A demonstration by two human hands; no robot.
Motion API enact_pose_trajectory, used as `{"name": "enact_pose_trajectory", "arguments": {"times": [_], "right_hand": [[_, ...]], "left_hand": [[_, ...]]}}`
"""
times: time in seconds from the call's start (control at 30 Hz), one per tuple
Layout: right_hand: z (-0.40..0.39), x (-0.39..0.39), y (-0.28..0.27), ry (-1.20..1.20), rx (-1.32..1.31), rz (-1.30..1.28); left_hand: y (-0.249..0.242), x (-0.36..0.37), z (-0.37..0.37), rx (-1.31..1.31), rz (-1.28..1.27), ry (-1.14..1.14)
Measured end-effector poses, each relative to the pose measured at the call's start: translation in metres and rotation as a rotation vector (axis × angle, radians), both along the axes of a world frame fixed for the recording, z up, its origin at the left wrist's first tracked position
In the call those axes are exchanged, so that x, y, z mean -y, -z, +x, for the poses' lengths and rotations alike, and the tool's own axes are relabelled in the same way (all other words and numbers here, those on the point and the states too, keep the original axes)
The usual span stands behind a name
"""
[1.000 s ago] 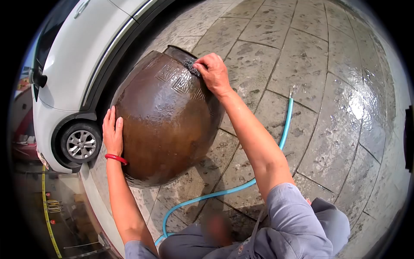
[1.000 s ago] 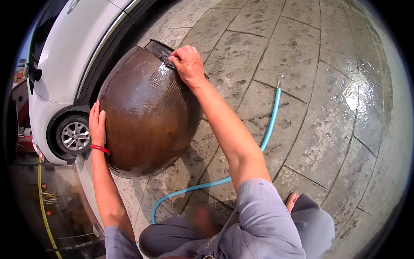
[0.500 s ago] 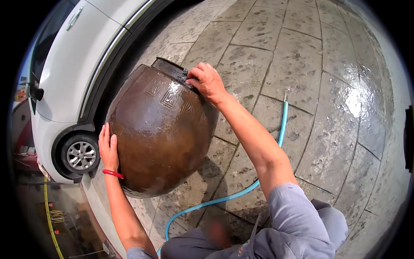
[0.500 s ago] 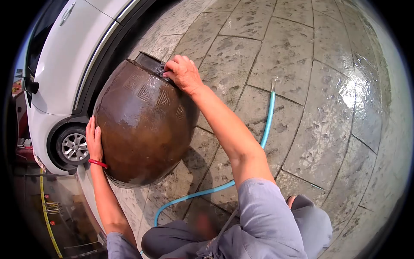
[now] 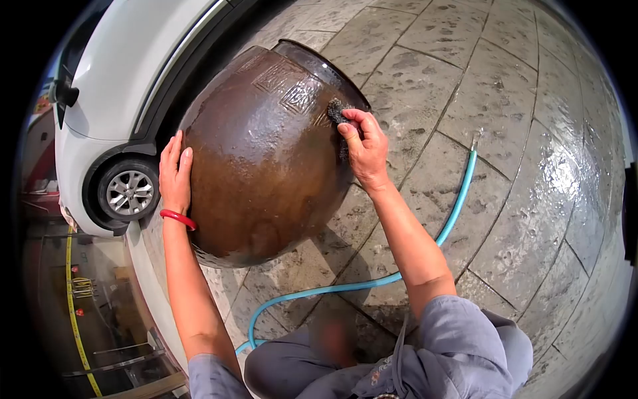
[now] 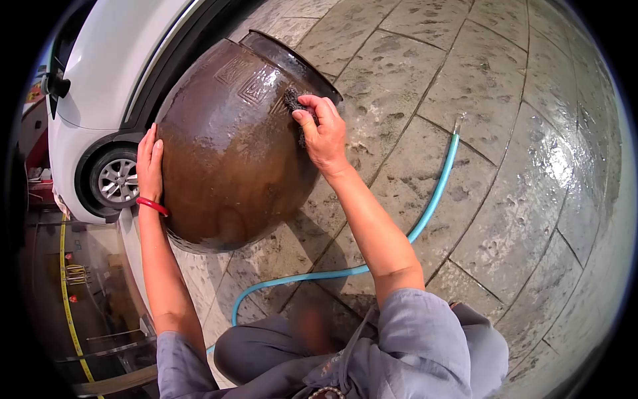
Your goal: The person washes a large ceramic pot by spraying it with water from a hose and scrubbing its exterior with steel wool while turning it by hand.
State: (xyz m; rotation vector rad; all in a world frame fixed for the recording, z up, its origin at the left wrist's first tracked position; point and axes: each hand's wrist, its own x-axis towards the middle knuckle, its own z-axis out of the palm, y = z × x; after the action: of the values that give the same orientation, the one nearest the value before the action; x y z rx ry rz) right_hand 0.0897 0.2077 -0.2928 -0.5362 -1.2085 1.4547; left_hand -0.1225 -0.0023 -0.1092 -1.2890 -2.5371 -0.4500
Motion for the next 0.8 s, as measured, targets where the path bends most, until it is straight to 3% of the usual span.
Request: {"name": "enact_pose_trajectory", "arguments": {"times": [0.07,0.17,0.23,0.3,0.43,0.5,0.6,0.67,0.8], "right_hand": [[0.000,0.053,-0.001,0.208,0.139,0.462],[0.003,0.134,-0.006,0.058,0.096,0.787],[-0.004,0.101,-0.004,0.106,0.084,0.865],[-0.010,0.050,-0.004,0.200,0.320,0.607],[-0.019,0.080,-0.027,0.190,0.363,0.609],[-0.011,0.141,-0.049,-0.045,0.272,0.915],[-0.022,0.097,-0.054,0.058,0.219,0.923],[-0.035,0.029,-0.050,0.261,0.430,0.780],[-0.042,0.042,-0.070,0.200,0.365,0.789]], "left_hand": [[-0.001,-0.007,-0.009,0.008,0.013,-0.045],[-0.006,-0.019,-0.020,0.033,0.009,-0.049],[-0.007,-0.021,-0.032,0.026,0.021,-0.036],[-0.007,-0.020,-0.039,0.039,0.009,0.004],[-0.005,-0.023,-0.045,-0.009,-0.030,-0.071],[0.000,-0.023,-0.048,-0.026,-0.019,-0.066],[-0.002,-0.016,-0.046,-0.049,-0.004,-0.055],[-0.006,-0.014,-0.038,-0.030,0.008,-0.066],[-0.002,-0.019,-0.036,-0.065,0.010,-0.099]]}}
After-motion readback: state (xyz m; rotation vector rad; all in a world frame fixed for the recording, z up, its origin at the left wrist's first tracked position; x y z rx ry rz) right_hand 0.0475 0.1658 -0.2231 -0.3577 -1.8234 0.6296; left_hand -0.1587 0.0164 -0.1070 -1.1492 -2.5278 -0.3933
